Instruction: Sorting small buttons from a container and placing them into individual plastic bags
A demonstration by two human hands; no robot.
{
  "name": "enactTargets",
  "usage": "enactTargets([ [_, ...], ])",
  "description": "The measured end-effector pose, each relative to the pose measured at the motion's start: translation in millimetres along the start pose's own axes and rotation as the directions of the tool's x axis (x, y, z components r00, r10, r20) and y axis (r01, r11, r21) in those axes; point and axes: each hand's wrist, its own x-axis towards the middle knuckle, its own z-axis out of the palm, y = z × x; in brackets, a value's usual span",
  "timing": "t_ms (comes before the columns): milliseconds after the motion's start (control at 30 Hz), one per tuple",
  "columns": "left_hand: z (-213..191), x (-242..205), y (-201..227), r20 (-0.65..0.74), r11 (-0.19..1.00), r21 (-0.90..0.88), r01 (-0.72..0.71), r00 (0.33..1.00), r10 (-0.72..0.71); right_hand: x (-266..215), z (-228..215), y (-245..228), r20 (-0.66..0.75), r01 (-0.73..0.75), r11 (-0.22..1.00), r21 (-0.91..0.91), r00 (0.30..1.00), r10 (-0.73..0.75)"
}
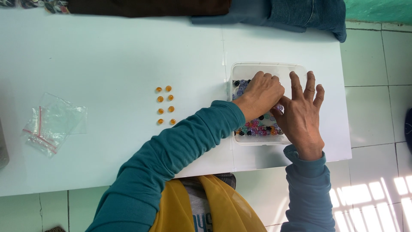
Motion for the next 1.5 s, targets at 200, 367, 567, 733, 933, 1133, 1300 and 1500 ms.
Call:
enactTargets([
  [200,-30.3,1.1,-13.1,-0.022,0.995,-0.085,-0.052,0.998,0.05,-7.0,-12.8,5.3,-0.028,-0.016,0.982,0.186,0.999,0.022],
  [367,-91.1,-22.0,-31.7,0.161,0.971,-0.221,0.088,0.985,-0.053,-23.6,-52.5,-7.6,-0.286,0.19,0.929,0.316,0.953,-0.097],
  [567,-224.8,-104.6,-78.8,0.263,0.764,-0.57,0.302,0.948,-0.178,-35.9,-104.9,-79.6,-0.501,0.387,0.747,0.54,0.861,-0.084],
  [733,-289.2,-193.7,-108.8,0.349,0.603,-0.642,0.474,0.881,-0.32,-39.4,-104.3,-146.2,-0.594,0.542,0.631,0.555,0.79,-0.156],
  [933,-271.1,-275.9,-108.3,0.609,0.31,-0.553,0.774,0.629,-0.483,-39.9,-66.6,-212.7,-0.489,0.58,0.523,0.625,0.813,-0.316],
  [1133,-242.9,-290.9,-107.1,0.598,0.314,-0.579,0.753,0.654,-0.464,-38.4,-39.2,-230.8,-0.441,0.502,0.577,0.644,0.86,-0.256],
  [1300,-238.5,-281.8,-109.4,0.596,0.433,-0.464,0.773,0.634,-0.493,-39.5,-28.5,-235.6,-0.41,0.465,0.614,0.638,0.88,-0.241],
  [1500,-225.5,-281.6,-110.2,0.567,0.457,-0.451,0.766,0.642,-0.516,-39.2,-32.2,-237.4,-0.403,0.463,0.626,0.628,0.881,-0.248],
])
